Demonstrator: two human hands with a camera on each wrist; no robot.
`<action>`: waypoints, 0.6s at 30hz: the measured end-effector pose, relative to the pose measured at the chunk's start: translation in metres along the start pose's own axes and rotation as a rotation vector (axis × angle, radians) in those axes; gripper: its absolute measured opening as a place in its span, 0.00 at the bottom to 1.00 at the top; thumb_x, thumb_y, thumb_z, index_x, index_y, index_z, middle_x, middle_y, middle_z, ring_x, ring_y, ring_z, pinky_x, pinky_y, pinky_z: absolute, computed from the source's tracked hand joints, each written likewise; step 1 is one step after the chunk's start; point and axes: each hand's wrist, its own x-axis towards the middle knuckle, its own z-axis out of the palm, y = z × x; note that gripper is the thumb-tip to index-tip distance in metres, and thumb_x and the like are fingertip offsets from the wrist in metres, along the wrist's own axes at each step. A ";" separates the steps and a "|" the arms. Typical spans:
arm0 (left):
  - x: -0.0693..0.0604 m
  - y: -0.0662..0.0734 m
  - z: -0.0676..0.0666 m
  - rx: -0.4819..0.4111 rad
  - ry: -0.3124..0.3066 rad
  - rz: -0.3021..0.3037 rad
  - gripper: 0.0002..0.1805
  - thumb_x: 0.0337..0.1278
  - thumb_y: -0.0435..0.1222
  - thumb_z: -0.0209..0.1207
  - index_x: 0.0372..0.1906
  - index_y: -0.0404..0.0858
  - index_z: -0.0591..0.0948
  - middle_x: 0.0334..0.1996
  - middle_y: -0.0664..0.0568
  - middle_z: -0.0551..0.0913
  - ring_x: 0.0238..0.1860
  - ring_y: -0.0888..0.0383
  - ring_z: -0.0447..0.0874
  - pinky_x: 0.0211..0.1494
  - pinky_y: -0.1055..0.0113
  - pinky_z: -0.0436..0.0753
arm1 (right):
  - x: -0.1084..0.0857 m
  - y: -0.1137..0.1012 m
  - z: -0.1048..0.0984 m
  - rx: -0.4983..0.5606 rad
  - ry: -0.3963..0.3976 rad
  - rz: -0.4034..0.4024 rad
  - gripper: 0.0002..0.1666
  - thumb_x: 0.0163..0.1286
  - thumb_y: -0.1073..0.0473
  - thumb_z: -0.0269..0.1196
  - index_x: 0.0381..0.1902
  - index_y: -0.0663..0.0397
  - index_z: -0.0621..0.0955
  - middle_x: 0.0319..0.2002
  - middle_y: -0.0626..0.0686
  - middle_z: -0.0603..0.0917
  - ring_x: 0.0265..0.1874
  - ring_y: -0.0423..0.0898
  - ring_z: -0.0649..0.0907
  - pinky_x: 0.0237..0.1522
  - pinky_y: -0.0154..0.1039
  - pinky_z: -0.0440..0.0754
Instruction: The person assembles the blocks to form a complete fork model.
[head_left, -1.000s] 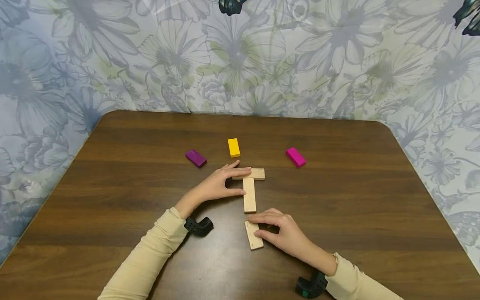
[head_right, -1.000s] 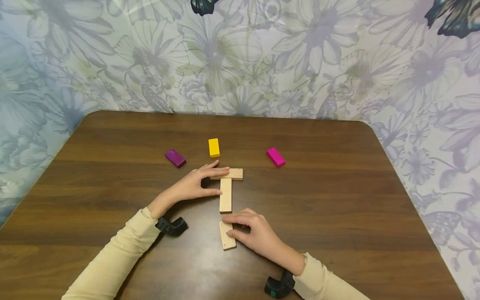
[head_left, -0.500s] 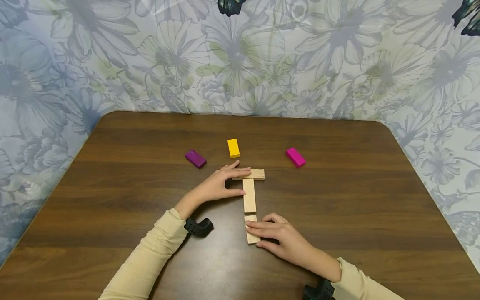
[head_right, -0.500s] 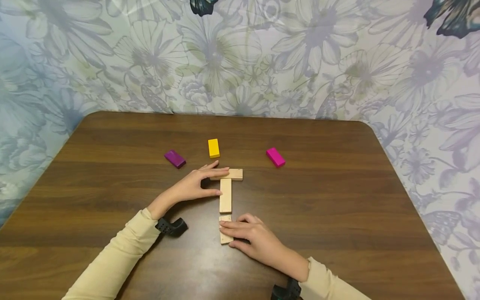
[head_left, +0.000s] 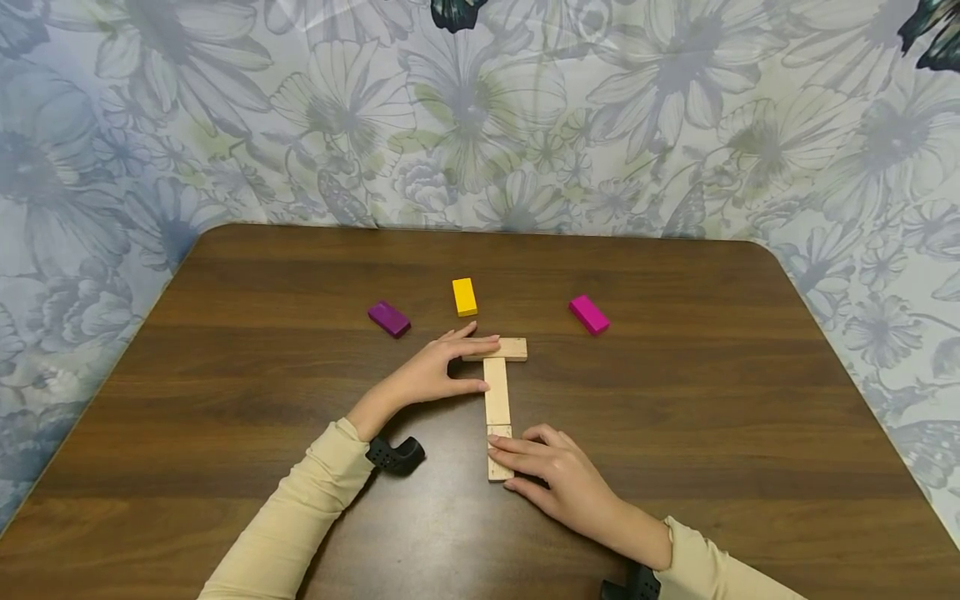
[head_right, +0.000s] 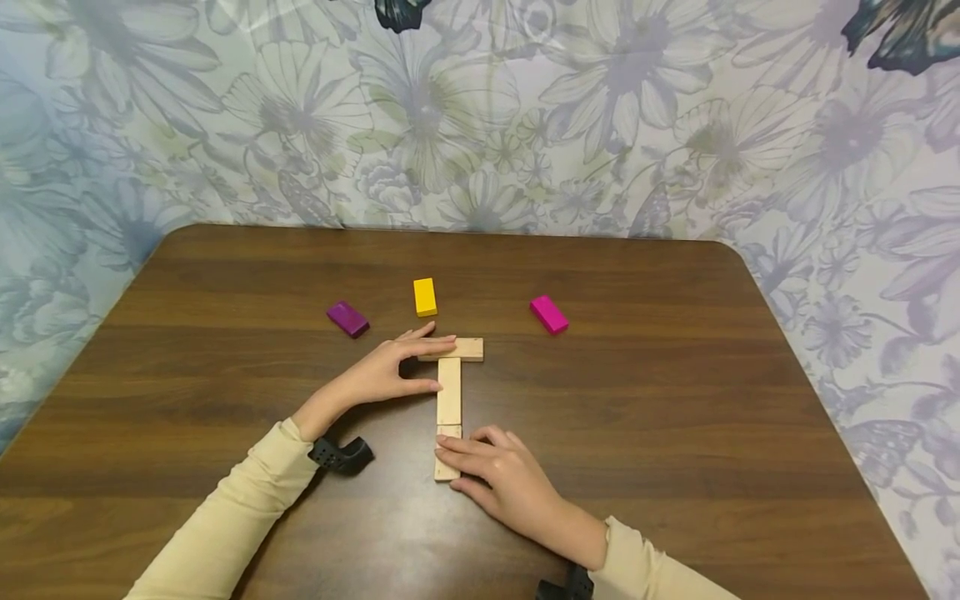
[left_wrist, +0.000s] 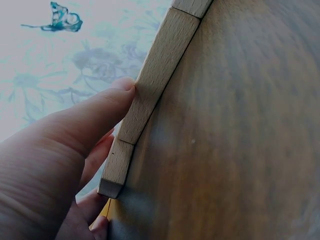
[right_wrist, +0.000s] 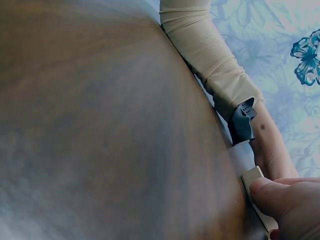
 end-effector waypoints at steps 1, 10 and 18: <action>0.000 0.000 0.000 0.001 0.000 0.000 0.32 0.53 0.45 0.66 0.63 0.41 0.73 0.64 0.55 0.68 0.70 0.48 0.49 0.68 0.47 0.47 | 0.000 0.000 0.000 0.002 0.000 -0.002 0.24 0.63 0.56 0.65 0.57 0.50 0.79 0.60 0.42 0.74 0.48 0.41 0.73 0.46 0.42 0.74; 0.001 -0.001 -0.003 0.009 -0.005 -0.005 0.32 0.53 0.45 0.66 0.63 0.41 0.73 0.64 0.56 0.68 0.70 0.48 0.49 0.68 0.47 0.47 | 0.004 0.003 0.000 0.035 -0.004 -0.007 0.25 0.62 0.56 0.66 0.58 0.51 0.79 0.60 0.42 0.74 0.48 0.41 0.73 0.44 0.42 0.74; 0.001 -0.003 -0.001 -0.002 -0.019 -0.002 0.32 0.54 0.47 0.65 0.64 0.41 0.73 0.65 0.57 0.66 0.70 0.49 0.47 0.68 0.48 0.45 | 0.020 0.041 -0.034 0.155 0.146 0.107 0.25 0.61 0.62 0.66 0.57 0.57 0.78 0.58 0.51 0.76 0.52 0.47 0.75 0.54 0.44 0.72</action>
